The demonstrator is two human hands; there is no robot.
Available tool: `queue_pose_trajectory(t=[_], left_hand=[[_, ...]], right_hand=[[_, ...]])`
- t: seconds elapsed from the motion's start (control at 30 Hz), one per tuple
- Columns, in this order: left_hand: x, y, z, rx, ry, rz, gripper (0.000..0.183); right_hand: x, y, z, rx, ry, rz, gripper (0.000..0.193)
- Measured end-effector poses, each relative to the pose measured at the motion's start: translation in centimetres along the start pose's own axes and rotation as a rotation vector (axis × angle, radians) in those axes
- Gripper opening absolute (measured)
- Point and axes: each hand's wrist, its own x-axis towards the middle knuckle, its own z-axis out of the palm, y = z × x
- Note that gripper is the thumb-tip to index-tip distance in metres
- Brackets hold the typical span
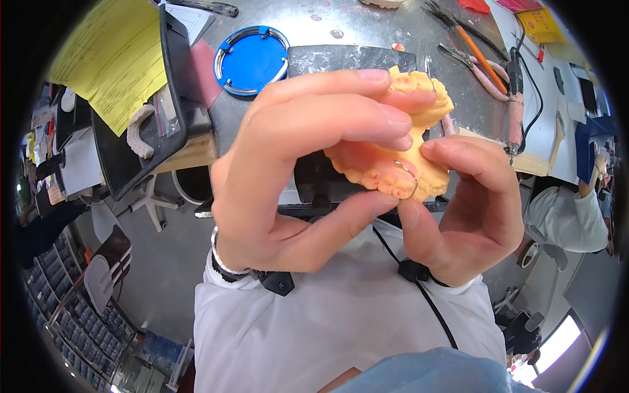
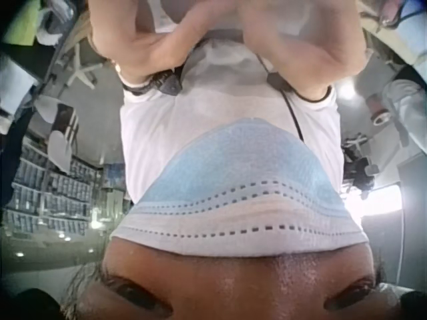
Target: Polishing and refining dental prosthetic models using a rotary handpiece and manual tools.
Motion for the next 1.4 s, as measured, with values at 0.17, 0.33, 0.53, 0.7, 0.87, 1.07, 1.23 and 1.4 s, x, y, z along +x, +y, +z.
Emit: queue_pose_trajectory(t=[0.17, 0.33, 0.53, 0.7, 0.87, 1.07, 1.23, 1.4], left_hand=[[0.0, 0.0, 0.1, -0.050, -0.018, -0.031, 0.058], [0.0, 1.3, 0.3, -0.031, 0.003, -0.178, 0.061], [0.1, 0.7, 0.3, -0.032, -0.002, -0.120, 0.061], [-0.2, 0.2, 0.7, -0.081, 0.021, -0.075, 0.059], [-0.2, 0.5, 0.4, -0.064, 0.003, -0.079, 0.060], [-0.3, 0.1, 1.1, -0.150, 0.051, -0.085, 0.070], [-0.2, -0.2, 1.0, -0.157, 0.090, 0.005, 0.079], [-0.4, -0.3, 1.0, -0.105, 0.126, 0.013, 0.078]], right_hand=[[0.3, 0.2, -0.7, -0.032, -0.086, -0.052, 0.038], [0.4, 0.2, -0.8, -0.012, -0.099, -0.027, 0.039], [0.7, 0.1, -0.9, -0.015, -0.116, -0.019, 0.040], [0.7, 0.1, -1.1, -0.029, -0.123, -0.018, 0.040], [0.7, 0.1, -0.9, -0.045, -0.121, -0.027, 0.039], [1.8, 0.4, -1.9, -0.052, -0.256, -0.039, 0.043], [3.2, 0.7, -2.9, -0.032, -0.429, -0.077, 0.045], [3.4, 0.2, -2.6, 0.029, -0.475, -0.056, 0.039]])
